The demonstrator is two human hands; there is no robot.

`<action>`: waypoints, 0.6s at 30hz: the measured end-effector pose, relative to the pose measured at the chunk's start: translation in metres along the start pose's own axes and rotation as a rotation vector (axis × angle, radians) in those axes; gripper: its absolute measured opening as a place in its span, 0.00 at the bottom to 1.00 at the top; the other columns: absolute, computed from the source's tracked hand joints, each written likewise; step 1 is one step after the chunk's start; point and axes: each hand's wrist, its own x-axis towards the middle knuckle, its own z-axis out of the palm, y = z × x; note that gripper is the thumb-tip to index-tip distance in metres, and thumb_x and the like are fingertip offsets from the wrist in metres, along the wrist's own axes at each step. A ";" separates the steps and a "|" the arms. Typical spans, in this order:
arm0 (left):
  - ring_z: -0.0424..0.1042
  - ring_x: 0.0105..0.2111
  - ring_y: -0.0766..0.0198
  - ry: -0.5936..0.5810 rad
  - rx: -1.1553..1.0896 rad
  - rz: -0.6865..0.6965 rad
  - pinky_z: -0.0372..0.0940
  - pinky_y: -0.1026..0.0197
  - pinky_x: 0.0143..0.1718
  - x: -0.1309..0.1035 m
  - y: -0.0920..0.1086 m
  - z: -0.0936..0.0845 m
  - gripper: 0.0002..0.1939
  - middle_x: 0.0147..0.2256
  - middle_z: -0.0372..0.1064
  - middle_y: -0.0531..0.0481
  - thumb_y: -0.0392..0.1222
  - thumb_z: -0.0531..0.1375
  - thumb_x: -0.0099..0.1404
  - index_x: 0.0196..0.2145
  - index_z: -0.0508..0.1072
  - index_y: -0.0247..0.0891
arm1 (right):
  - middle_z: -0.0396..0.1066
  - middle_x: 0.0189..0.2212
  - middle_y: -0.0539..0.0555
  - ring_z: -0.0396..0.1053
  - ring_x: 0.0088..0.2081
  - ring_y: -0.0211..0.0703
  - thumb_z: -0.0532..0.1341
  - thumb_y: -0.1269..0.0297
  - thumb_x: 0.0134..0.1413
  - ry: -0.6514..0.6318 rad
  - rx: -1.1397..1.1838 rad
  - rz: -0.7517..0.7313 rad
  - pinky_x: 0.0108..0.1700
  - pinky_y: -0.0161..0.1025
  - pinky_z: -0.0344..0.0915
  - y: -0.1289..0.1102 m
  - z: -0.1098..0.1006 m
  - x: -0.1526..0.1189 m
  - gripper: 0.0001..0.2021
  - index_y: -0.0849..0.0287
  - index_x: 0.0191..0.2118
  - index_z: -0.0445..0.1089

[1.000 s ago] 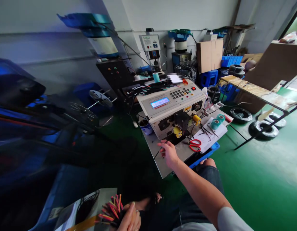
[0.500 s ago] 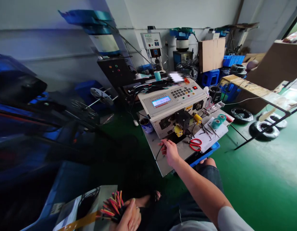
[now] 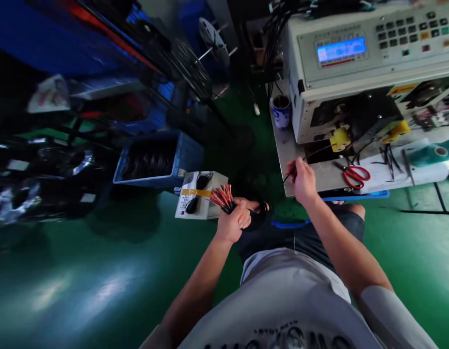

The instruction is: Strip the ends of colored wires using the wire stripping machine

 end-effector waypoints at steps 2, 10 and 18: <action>0.48 0.11 0.74 -0.031 0.005 0.024 0.45 0.69 0.14 -0.001 0.001 -0.002 0.30 0.13 0.52 0.67 0.55 0.81 0.53 0.32 0.64 0.43 | 0.70 0.22 0.50 0.61 0.21 0.35 0.57 0.38 0.71 -0.250 -0.257 -0.026 0.25 0.35 0.54 0.011 0.007 -0.035 0.27 0.58 0.35 0.74; 0.52 0.11 0.74 -0.049 0.083 0.022 0.46 0.70 0.12 -0.001 0.004 -0.005 0.35 0.14 0.57 0.63 0.61 0.82 0.44 0.26 0.63 0.41 | 0.80 0.35 0.60 0.77 0.38 0.47 0.53 0.59 0.79 -0.972 -1.299 -0.335 0.38 0.39 0.59 0.007 0.031 -0.119 0.19 0.61 0.39 0.77; 0.52 0.12 0.75 0.027 0.143 0.037 0.46 0.71 0.11 -0.007 -0.001 -0.001 0.29 0.16 0.59 0.62 0.59 0.78 0.54 0.28 0.65 0.40 | 0.82 0.38 0.60 0.79 0.42 0.49 0.53 0.56 0.80 -1.062 -1.387 -0.292 0.38 0.39 0.60 -0.004 0.035 -0.115 0.20 0.59 0.46 0.81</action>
